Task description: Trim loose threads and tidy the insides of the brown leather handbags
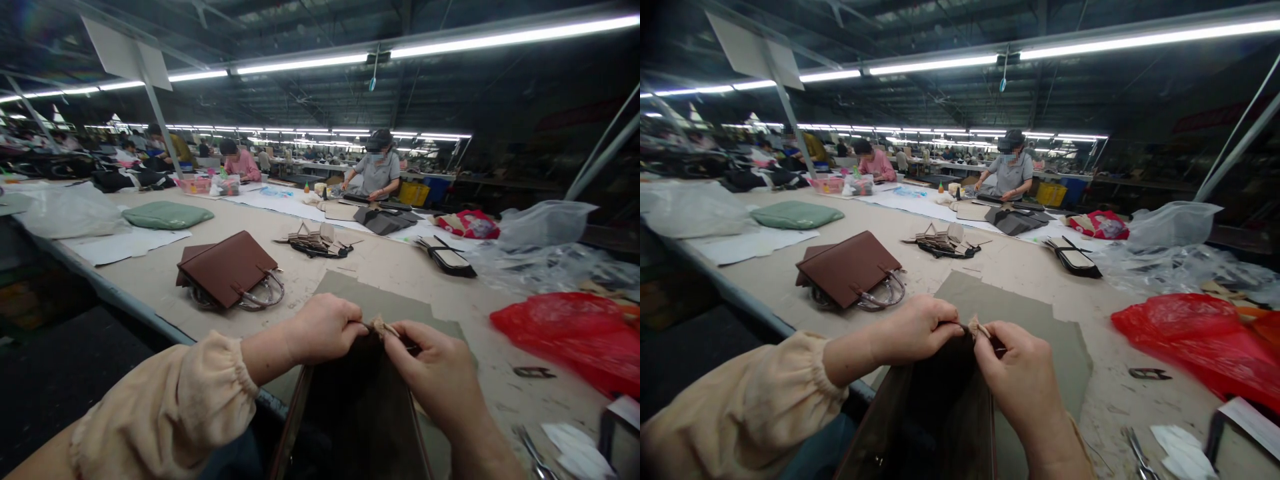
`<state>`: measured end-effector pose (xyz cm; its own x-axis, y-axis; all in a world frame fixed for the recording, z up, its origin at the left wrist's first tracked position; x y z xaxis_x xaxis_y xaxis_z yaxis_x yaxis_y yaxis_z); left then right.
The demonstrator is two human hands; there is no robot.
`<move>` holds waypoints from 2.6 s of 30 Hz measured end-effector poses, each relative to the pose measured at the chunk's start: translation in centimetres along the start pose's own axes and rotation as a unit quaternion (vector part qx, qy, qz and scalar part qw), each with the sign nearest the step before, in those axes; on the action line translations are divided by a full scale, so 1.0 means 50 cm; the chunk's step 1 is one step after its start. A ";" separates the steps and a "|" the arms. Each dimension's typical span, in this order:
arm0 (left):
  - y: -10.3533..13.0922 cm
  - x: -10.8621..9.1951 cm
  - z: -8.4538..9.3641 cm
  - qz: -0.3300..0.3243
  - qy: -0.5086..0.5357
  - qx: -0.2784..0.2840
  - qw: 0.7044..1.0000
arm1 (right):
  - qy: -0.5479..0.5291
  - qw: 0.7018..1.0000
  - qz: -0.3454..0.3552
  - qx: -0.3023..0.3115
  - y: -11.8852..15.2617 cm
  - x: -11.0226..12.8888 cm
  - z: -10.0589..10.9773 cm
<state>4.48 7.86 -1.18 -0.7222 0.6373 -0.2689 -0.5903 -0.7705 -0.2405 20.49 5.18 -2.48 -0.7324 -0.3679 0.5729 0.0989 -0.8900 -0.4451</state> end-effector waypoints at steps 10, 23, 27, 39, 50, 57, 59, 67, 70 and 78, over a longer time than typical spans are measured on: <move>-0.001 0.004 -0.001 0.010 0.021 0.008 1.000 | 0.036 0.996 0.030 -0.073 0.006 0.006 0.001; -0.001 0.006 0.000 0.013 0.014 0.012 1.000 | -0.185 0.975 -0.120 0.024 0.002 -0.054 0.008; -0.002 0.005 -0.001 0.013 0.015 0.013 1.000 | -0.091 0.994 -0.052 0.038 -0.001 -0.016 0.003; -0.002 0.015 -0.005 0.016 0.036 0.011 0.999 | 0.089 0.993 -0.010 -0.081 0.013 0.002 0.019; -0.002 0.012 -0.004 0.027 0.039 0.017 0.999 | -0.147 0.981 -0.123 -0.034 0.001 -0.071 0.022; -0.005 0.011 -0.004 0.028 0.043 0.016 0.999 | -0.076 0.996 -0.045 0.007 -0.006 -0.008 -0.003; -0.005 0.011 -0.005 0.027 0.045 0.018 0.998 | -0.020 0.999 -0.041 -0.006 -0.008 0.001 -0.003; -0.003 -0.005 -0.007 0.011 0.061 0.028 0.998 | 0.051 0.997 -0.055 -0.004 -0.003 0.010 0.008; -0.004 -0.002 -0.008 0.011 0.051 0.023 0.998 | 0.044 0.996 -0.076 0.020 0.002 0.000 0.023; -0.006 0.042 -0.004 0.033 0.053 0.012 0.998 | -0.080 0.986 -0.146 0.000 0.007 -0.073 0.054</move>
<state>3.18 9.43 -1.86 -0.7186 0.5815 -0.3814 -0.5514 -0.8106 -0.1970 25.03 5.48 -2.87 -0.6138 -0.1332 0.7781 -0.1010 -0.9643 -0.2448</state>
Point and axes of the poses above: each hand's wrist, its own y-axis away from the middle knuckle, its own z-axis out of the back of the hand, x = y × z, the point moved 3 cm from there along -y, towards the middle knuckle, and after that the axes turned 4 degrees about -z, right-handed, at the moved point
